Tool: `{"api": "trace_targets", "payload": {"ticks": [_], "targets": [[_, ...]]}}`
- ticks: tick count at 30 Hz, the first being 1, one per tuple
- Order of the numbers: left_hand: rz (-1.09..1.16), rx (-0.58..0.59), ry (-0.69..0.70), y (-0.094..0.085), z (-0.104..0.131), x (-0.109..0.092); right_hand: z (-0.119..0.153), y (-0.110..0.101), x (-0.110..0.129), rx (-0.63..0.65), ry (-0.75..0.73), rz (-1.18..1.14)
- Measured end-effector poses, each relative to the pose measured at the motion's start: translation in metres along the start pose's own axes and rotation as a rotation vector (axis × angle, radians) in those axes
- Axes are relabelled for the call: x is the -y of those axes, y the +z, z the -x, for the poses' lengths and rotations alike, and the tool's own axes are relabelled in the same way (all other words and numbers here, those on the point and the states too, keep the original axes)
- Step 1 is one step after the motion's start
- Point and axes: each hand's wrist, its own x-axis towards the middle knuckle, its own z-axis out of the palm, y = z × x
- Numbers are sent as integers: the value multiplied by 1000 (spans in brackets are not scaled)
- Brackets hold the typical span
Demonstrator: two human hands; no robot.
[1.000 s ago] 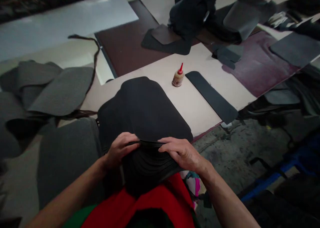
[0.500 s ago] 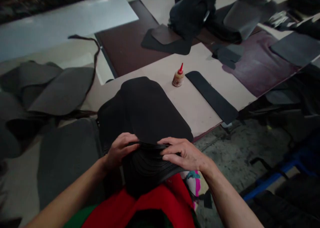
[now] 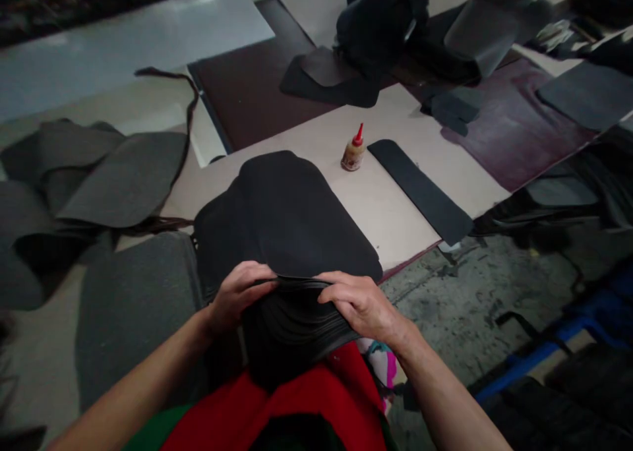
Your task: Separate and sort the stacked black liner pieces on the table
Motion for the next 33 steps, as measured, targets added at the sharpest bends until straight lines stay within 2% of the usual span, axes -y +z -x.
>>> {"api": "trace_targets", "payload": {"ticks": [4,6,18,21,27,33], "targets": [[-2,-9,-6,0,-2,-1,-1,-12,5,164,77,-74],[-1,-5,-11,0,-3,-1,-2,-16,8,206,116,-105],[13,-13,-19,0,-4,-2,-6,-16,9,212,163,-126],[7,-23,-10,0,-5,-2,-7,-15,9,175,131,-80],[25,-6,-5,3,1,1,-5,-2,2,-6,122,118],[28,-5,-24,3,1,-2,4,5,4,-97,163,130]]}}
